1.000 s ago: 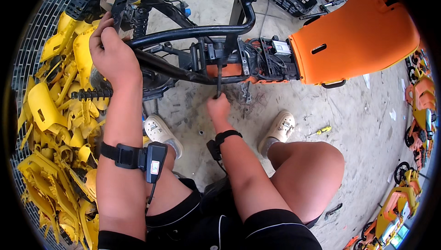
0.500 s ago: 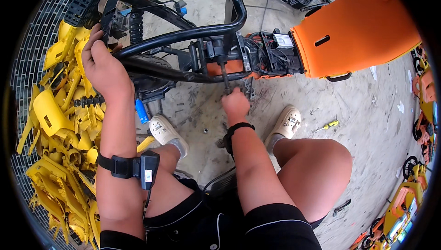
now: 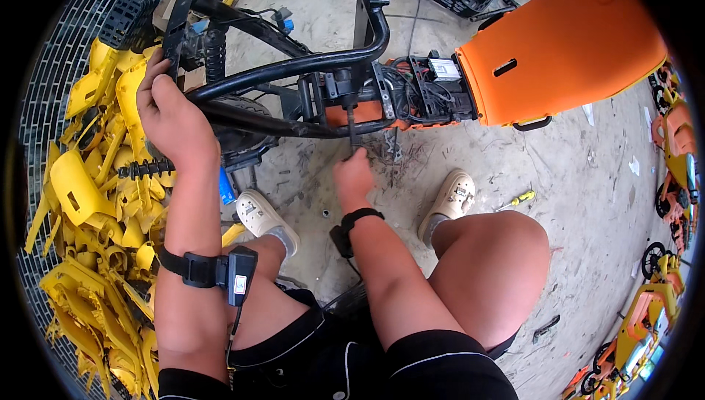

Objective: The person is assembling an orange electric scooter in a workshop. They use a T-handle wrench to tighten bolts on the rear wheel axle and the central frame, securing the rear suspension and frame components.

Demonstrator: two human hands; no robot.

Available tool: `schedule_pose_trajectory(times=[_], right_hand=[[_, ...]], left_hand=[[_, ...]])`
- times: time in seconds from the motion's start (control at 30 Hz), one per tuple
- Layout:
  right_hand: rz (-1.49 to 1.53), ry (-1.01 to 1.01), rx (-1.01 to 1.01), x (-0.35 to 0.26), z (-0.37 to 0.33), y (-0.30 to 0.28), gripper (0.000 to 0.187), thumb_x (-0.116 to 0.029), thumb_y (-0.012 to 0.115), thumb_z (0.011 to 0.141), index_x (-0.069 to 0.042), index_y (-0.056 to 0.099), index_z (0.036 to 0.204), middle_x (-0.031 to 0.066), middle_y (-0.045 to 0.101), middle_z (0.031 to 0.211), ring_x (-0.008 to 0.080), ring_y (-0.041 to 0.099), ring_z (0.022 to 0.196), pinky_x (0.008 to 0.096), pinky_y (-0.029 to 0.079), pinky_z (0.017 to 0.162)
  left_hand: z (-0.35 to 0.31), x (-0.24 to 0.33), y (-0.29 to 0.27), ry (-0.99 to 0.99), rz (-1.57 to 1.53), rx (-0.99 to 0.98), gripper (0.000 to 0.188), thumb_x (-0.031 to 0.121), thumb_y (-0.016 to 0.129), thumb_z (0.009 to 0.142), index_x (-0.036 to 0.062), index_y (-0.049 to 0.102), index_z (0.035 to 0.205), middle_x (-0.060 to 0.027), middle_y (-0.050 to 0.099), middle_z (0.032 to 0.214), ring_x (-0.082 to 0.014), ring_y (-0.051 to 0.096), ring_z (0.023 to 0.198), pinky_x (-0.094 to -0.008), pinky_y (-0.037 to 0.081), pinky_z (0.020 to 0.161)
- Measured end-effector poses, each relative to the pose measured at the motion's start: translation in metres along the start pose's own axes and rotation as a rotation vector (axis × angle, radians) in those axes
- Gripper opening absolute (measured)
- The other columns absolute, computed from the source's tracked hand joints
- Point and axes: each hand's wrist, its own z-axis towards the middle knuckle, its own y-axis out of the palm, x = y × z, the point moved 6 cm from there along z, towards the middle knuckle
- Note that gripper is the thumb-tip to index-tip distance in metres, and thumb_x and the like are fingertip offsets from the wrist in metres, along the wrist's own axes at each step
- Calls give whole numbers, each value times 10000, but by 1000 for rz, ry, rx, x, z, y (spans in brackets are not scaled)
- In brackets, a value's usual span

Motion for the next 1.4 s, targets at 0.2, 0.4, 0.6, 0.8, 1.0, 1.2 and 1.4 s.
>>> schedule_pose_trajectory(times=[0.2,0.4,0.6,0.8,1.0,1.2,1.4], right_hand=[[490,62,-197,-16,-12,9,357,-274,656,791,14,617,999,252,701,960,440,665,944,502,523,857],[113,-15,-54,2,10,10,321,-294,639,814,-20,680,977,232,718,921,428,682,910,509,533,806],[-84,3,-92,14,23,-7,326,-316,622,840,-29,670,986,241,714,988,419,682,965,513,542,830],[-171,-50,-6,19,27,-13,329,-300,621,818,-25,664,994,223,721,908,414,699,869,512,553,782],[-192,-130,1,34,48,-21,308,-264,605,802,-27,665,988,234,715,918,408,699,887,513,551,796],[-30,74,-194,27,35,2,321,-248,592,791,2,687,969,266,706,988,444,678,951,517,536,860],[409,55,-291,6,9,34,277,-205,594,781,38,686,876,237,693,804,405,665,722,468,526,668]], left_hand=[[-1,1,-10,47,27,6,216,148,463,990,1,598,1074,-97,584,1348,-176,612,1074,-266,569,702],[-1,3,-6,21,31,21,212,147,463,991,5,598,1069,-101,582,1353,-180,610,1081,-269,566,715],[-4,0,-7,-37,29,22,223,130,450,990,-1,584,1110,-115,566,1378,-183,608,1102,-272,564,741],[-8,4,-7,-69,17,16,241,131,441,989,-12,577,1128,-122,557,1385,-186,608,1115,-274,573,748],[-8,2,-10,-24,7,13,241,127,445,980,-11,573,1130,-125,559,1382,-188,609,1102,-274,579,723],[-6,0,-9,-10,16,69,225,129,452,970,-3,577,1102,-111,559,1384,-178,606,1089,-253,565,693],[-6,2,-5,17,30,60,214,139,460,973,14,590,1088,-92,566,1368,-168,601,1101,-250,556,705]])
